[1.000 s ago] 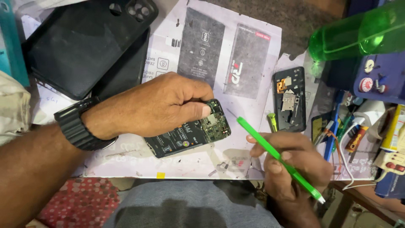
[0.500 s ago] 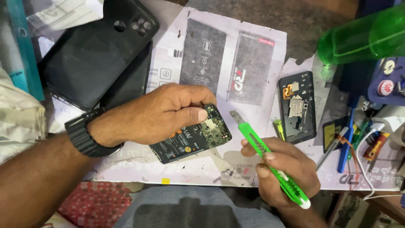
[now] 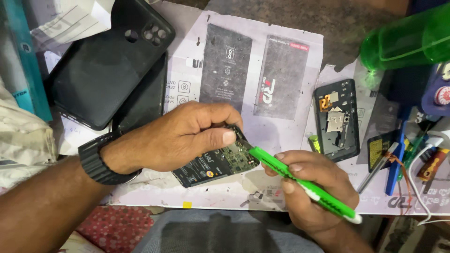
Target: The person manipulates the internal components of a mobile phone, handling a circuit board and a battery by hand and using a green utility knife to pry and scrape parts of the device.
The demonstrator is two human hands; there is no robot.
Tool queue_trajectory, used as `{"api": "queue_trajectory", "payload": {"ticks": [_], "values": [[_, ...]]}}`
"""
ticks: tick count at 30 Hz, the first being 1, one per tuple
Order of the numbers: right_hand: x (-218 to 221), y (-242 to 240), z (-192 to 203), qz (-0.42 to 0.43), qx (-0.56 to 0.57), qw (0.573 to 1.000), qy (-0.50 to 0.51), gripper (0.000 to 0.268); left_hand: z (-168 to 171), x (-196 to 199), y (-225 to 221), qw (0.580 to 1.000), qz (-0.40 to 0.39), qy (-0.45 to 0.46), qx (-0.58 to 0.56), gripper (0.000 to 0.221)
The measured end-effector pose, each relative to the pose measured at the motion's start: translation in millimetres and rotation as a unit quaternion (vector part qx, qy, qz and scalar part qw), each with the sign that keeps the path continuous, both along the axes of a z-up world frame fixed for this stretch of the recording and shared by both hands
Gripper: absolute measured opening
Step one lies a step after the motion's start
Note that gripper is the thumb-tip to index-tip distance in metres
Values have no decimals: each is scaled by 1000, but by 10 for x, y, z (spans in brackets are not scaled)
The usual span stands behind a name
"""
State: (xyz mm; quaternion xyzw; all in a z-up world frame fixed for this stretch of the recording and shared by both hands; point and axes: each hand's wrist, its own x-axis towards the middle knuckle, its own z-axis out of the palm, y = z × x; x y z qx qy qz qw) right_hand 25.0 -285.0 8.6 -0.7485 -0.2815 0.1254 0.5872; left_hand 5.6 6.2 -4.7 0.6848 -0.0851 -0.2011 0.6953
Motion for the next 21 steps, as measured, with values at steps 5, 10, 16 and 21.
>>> {"api": "queue_trajectory", "payload": {"ticks": [5, 10, 16, 21], "values": [[-34, -108, -52, 4, 200, 953, 227, 35, 11, -13, 15, 999, -23, 3, -37, 29], [-84, 10, -247, 2, 248, 941, 229, 34, 5, -25, 37, 999, -13, 25, -36, 26], [-114, 142, -296, 31, 228, 959, 166, 32, -19, -23, 40, 998, -14, -9, -60, 28], [14, 124, -146, 82, 57, 993, 56, 28, -38, -33, 44, 999, -8, -12, -43, 29]]}}
